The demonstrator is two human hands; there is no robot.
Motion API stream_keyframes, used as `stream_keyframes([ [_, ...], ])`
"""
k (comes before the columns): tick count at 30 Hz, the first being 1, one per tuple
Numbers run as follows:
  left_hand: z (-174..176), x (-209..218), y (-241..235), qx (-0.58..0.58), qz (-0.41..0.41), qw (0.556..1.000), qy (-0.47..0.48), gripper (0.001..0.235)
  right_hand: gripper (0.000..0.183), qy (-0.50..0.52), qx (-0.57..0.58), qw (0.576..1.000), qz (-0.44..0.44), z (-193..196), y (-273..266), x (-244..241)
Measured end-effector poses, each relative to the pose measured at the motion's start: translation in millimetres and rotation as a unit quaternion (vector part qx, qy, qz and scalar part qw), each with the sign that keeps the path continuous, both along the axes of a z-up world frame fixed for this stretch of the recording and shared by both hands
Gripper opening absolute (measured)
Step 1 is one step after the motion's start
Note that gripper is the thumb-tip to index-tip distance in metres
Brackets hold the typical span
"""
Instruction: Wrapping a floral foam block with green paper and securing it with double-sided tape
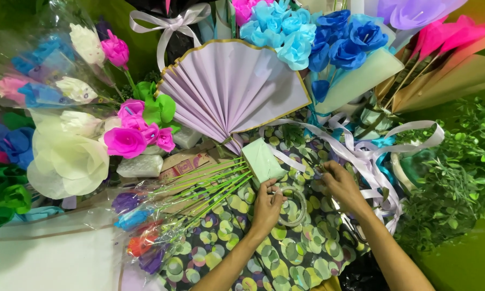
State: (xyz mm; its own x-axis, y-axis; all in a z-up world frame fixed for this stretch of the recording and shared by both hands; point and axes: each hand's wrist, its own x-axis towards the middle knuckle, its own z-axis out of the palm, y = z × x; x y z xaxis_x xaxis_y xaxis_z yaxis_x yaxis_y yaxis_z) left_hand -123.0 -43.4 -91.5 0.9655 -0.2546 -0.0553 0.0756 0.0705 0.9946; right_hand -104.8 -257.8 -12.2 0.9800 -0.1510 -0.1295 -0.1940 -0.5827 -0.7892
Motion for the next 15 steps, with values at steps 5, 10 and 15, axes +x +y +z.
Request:
stream_keyframes([
  [5,-1.0,1.6,0.1,-0.002,0.005,1.0,-0.003,0.05,0.034,0.08,0.136,0.987,0.043,-8.3,-5.3,16.7],
  [10,-4.5,1.5,0.8,0.0,0.005,1.0,-0.008,0.05,0.045,0.171,-0.021,0.977,0.126,-9.5,5.3,26.4],
  [15,-4.8,1.1,-0.5,-0.001,0.005,1.0,-0.025,0.049,0.048,0.173,-0.069,0.964,0.192,-18.8,7.6,42.6],
])
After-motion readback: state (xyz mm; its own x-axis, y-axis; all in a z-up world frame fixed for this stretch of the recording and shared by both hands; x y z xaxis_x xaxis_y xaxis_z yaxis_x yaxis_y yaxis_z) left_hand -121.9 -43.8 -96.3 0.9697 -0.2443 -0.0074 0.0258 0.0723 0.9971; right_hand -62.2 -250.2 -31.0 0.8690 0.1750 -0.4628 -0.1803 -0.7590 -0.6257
